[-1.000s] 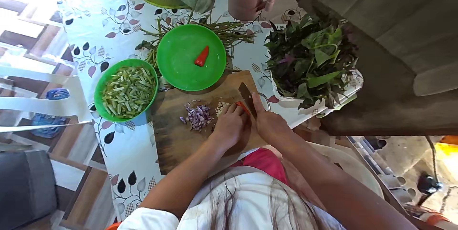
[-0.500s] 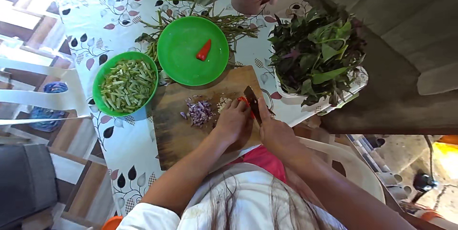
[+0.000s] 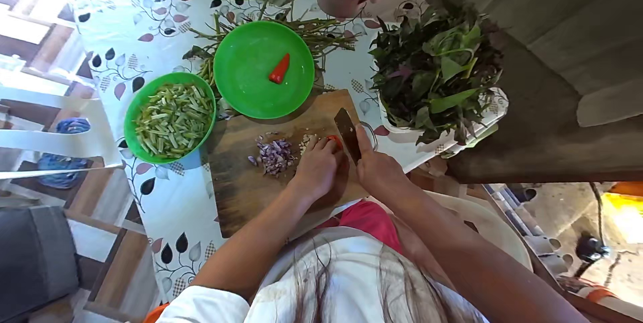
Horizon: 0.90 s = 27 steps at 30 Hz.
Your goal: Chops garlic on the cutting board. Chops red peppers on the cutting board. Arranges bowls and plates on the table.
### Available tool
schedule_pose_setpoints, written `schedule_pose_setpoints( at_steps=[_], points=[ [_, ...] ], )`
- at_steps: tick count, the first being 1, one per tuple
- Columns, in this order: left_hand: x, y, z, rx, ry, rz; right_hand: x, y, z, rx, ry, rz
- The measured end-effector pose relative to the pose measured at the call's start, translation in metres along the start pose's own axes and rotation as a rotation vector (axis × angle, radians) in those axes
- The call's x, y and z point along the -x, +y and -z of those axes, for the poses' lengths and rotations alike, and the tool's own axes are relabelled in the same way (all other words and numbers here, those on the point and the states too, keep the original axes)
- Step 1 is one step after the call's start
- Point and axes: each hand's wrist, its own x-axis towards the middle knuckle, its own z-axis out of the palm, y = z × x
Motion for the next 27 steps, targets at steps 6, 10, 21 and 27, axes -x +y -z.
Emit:
schedule_pose_setpoints(
  at_steps=[6, 10, 21, 27],
  points=[
    [0.002, -0.003, 0.001, 0.026, 0.042, -0.051, 0.014, 0.001, -0.01, 0.129, 0.075, 0.121],
    [0.001, -0.002, 0.001, 0.023, 0.05, -0.045, 0.01, -0.007, -0.009, 0.183, -0.004, 0.075],
    [0.011, 0.0, -0.001, 0.04, 0.031, -0.037, -0.015, -0.016, 0.006, 0.041, -0.054, 0.015],
    [0.004, -0.002, -0.002, 0.06, 0.078, -0.068, 0.003, 0.006, 0.0, 0.035, 0.044, 0.086]
  ],
)
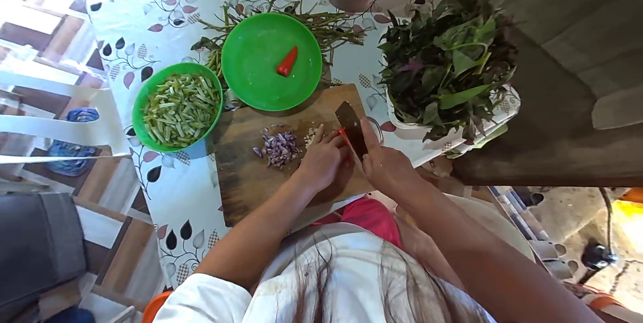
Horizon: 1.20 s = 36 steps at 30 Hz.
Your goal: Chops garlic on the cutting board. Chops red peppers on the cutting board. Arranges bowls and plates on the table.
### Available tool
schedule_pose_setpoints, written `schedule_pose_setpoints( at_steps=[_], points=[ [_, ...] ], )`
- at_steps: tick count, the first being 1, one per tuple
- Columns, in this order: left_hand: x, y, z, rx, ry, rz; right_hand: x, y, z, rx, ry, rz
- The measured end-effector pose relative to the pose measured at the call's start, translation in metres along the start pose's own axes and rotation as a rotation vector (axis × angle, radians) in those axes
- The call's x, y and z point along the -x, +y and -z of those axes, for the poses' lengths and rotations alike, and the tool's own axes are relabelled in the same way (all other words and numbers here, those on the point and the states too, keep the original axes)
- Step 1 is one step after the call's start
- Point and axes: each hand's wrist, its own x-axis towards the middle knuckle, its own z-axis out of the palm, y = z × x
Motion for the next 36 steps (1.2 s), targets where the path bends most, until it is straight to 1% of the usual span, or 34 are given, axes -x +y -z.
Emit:
schedule_pose_setpoints(
  at_steps=[3, 7, 10, 15, 18, 23, 26, 28, 30, 33, 35, 36],
  points=[
    [-0.001, 0.0, 0.0, -0.02, 0.011, -0.003, 0.006, 0.0, -0.008, 0.032, 0.051, 0.044],
    [-0.004, 0.002, -0.003, -0.054, 0.048, 0.025, 0.007, -0.011, -0.007, -0.009, -0.048, -0.067],
    [-0.004, 0.003, -0.005, -0.071, 0.08, 0.024, 0.006, -0.013, -0.002, -0.02, -0.102, -0.107],
    [-0.006, 0.004, -0.004, -0.06, 0.056, 0.053, 0.011, -0.018, -0.001, 0.029, -0.142, -0.131],
    [-0.005, 0.002, -0.006, -0.06, 0.089, 0.033, 0.005, -0.018, -0.002, 0.048, -0.166, -0.128],
    [-0.001, -0.003, -0.01, -0.01, 0.134, 0.003, -0.012, -0.02, 0.001, 0.025, -0.126, -0.128],
    [0.003, -0.005, -0.011, 0.0, 0.111, 0.002, -0.02, -0.015, 0.004, -0.02, -0.1, -0.117],
    [0.003, -0.006, -0.009, 0.005, 0.098, -0.002, -0.016, -0.009, 0.006, -0.049, -0.074, -0.094],
    [0.002, -0.006, -0.008, 0.02, 0.099, -0.005, -0.006, -0.008, 0.006, -0.009, -0.066, -0.061],
    [0.002, -0.005, -0.008, 0.026, 0.113, -0.014, 0.002, -0.003, -0.007, 0.046, 0.035, 0.052],
    [0.001, -0.004, -0.007, 0.017, 0.106, -0.008, 0.0, -0.003, -0.012, 0.061, 0.051, 0.059],
    [0.001, -0.004, -0.006, 0.01, 0.102, -0.005, -0.001, -0.006, -0.011, 0.076, 0.028, 0.042]
  ],
)
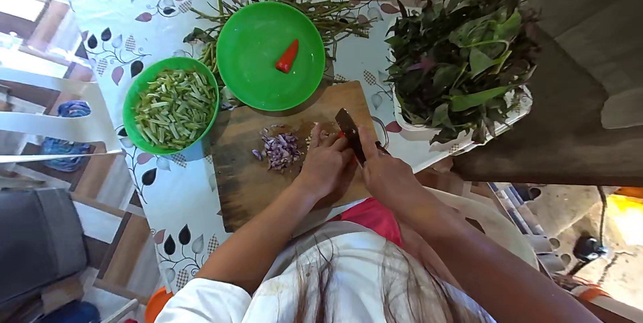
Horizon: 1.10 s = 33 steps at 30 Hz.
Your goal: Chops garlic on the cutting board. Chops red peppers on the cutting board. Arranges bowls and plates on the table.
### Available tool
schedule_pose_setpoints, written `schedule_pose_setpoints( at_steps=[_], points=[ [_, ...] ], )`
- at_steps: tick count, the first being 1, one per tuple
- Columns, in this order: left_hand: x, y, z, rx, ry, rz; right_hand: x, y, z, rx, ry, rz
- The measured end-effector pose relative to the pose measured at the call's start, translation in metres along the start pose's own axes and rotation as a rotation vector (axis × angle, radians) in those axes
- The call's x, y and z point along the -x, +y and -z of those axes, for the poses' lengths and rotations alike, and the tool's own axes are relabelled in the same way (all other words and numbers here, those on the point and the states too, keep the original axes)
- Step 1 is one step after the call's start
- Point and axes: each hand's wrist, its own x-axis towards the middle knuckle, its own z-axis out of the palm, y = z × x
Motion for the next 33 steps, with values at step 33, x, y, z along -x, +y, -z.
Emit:
schedule_pose_setpoints(
  at_steps=[33],
  points=[
    [-0.008, -0.003, -0.004, -0.083, 0.115, 0.077, -0.007, -0.017, 0.012, -0.016, -0.131, -0.127]
  ],
)
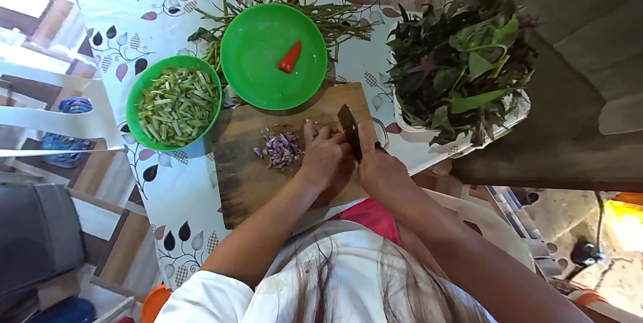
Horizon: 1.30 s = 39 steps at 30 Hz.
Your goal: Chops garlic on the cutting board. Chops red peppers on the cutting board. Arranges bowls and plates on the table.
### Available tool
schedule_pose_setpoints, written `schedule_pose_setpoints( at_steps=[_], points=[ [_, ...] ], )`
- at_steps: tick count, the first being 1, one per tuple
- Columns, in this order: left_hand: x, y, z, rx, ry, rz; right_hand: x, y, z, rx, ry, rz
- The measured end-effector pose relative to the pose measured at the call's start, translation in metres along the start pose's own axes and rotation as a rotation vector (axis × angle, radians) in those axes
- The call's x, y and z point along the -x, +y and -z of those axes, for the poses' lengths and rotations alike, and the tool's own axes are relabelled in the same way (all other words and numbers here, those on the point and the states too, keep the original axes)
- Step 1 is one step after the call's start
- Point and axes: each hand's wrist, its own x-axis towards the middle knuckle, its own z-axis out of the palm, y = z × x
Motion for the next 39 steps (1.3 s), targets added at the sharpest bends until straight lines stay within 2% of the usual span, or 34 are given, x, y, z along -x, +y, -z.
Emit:
schedule_pose_setpoints(
  at_steps=[6, 10, 13, 19, 24, 30, 34, 39],
  points=[
    [0.002, 0.0, 0.005, -0.014, -0.013, -0.001, -0.015, -0.023, 0.007, 0.083, 0.017, -0.016],
    [0.0, -0.006, 0.012, 0.02, -0.102, 0.014, -0.018, -0.008, 0.009, -0.003, 0.026, -0.023],
    [-0.005, -0.009, 0.009, -0.056, -0.059, 0.023, -0.011, 0.003, 0.003, -0.061, 0.011, -0.059],
    [-0.014, -0.012, 0.015, -0.082, -0.112, 0.039, -0.003, 0.011, -0.002, -0.12, 0.045, -0.057],
    [-0.015, -0.015, 0.006, -0.053, -0.05, -0.009, 0.004, 0.001, -0.003, -0.031, 0.069, -0.018],
    [-0.019, -0.013, 0.014, -0.073, -0.122, 0.001, 0.0, -0.011, 0.003, 0.074, -0.006, -0.032],
    [-0.017, -0.013, 0.013, -0.096, -0.073, -0.018, -0.01, -0.026, 0.009, 0.121, -0.029, -0.027],
    [-0.011, -0.02, 0.012, -0.088, -0.037, -0.072, -0.022, -0.007, 0.013, -0.09, 0.012, -0.023]
  ],
)
